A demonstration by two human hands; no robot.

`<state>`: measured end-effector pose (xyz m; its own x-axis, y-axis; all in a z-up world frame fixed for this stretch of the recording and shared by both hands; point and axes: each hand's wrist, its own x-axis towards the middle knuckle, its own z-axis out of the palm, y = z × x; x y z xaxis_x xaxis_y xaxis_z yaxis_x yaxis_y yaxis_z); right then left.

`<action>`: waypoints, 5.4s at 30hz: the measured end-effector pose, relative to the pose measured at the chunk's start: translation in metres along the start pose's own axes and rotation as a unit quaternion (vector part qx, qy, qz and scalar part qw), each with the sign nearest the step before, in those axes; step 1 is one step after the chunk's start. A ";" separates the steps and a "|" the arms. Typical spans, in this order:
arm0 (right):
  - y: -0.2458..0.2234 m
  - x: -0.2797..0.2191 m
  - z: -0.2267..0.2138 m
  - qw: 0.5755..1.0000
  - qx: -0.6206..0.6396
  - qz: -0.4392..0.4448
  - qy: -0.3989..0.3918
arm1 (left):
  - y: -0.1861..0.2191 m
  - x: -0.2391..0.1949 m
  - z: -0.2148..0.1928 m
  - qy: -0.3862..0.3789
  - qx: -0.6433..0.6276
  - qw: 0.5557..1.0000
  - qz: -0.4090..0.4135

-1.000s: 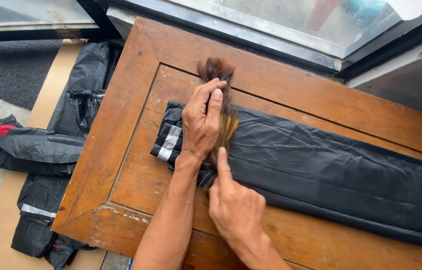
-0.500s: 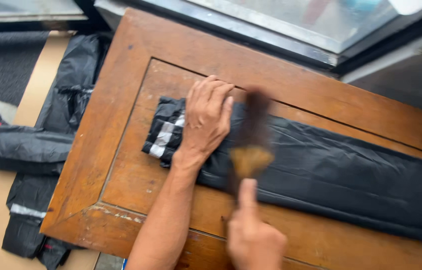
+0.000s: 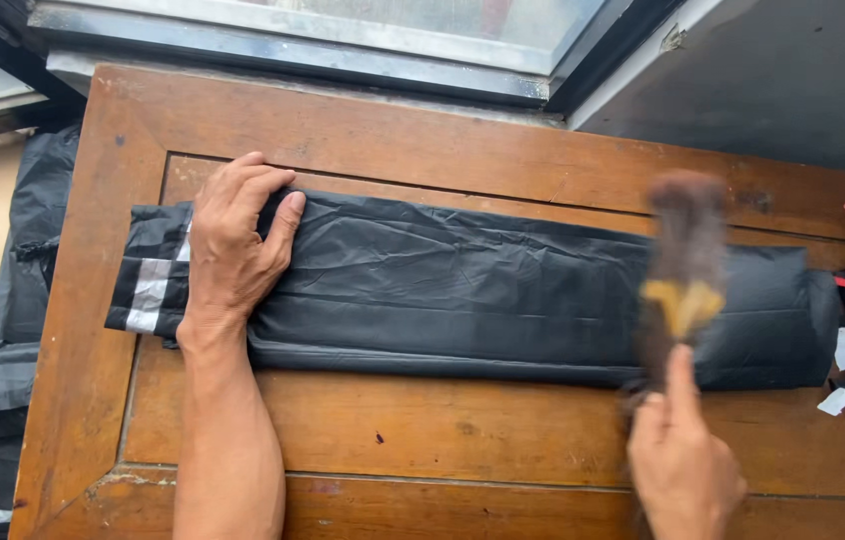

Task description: The person rolls a large black plastic sheet on a wooden table. They use a small brush to sweep the surface of the sheet while rolling it up tightly with both hands.

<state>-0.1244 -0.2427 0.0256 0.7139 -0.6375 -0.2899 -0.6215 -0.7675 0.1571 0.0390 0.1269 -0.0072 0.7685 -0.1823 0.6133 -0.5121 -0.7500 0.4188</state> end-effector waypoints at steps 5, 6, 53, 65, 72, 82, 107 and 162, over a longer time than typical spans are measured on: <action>0.008 0.005 0.013 0.998 0.017 0.022 0.054 | 0.051 0.021 0.006 -0.034 0.092 0.995 0.009; 0.001 0.000 0.015 0.999 0.018 -0.010 0.048 | 0.069 0.029 0.009 -0.089 0.039 0.995 0.035; 0.005 -0.029 0.020 0.962 0.218 -0.114 0.116 | 0.162 0.009 0.039 -0.211 0.116 0.947 0.212; 0.005 -0.033 0.028 0.931 0.255 -0.216 0.147 | 0.176 -0.009 0.104 -0.203 0.146 0.949 0.193; 0.032 0.009 0.021 0.979 0.156 -0.025 0.127 | 0.175 -0.004 0.100 -0.194 0.103 0.959 0.178; 0.023 -0.007 0.028 0.978 0.175 -0.088 0.072 | 0.199 -0.006 0.101 -0.196 0.011 0.966 0.171; 0.023 -0.005 0.030 0.986 0.105 0.007 0.128 | 0.175 -0.008 0.088 -0.222 0.112 0.958 0.142; -0.023 -0.018 0.012 0.967 0.115 -0.173 0.145 | 0.152 -0.020 0.062 -0.235 0.031 0.970 0.059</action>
<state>-0.1272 -0.2126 0.0158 0.9315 -0.3637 -0.0061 -0.3616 -0.9238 -0.1261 -0.0298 -0.0230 0.0025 0.8034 -0.5281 0.2753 -0.5943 -0.7402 0.3146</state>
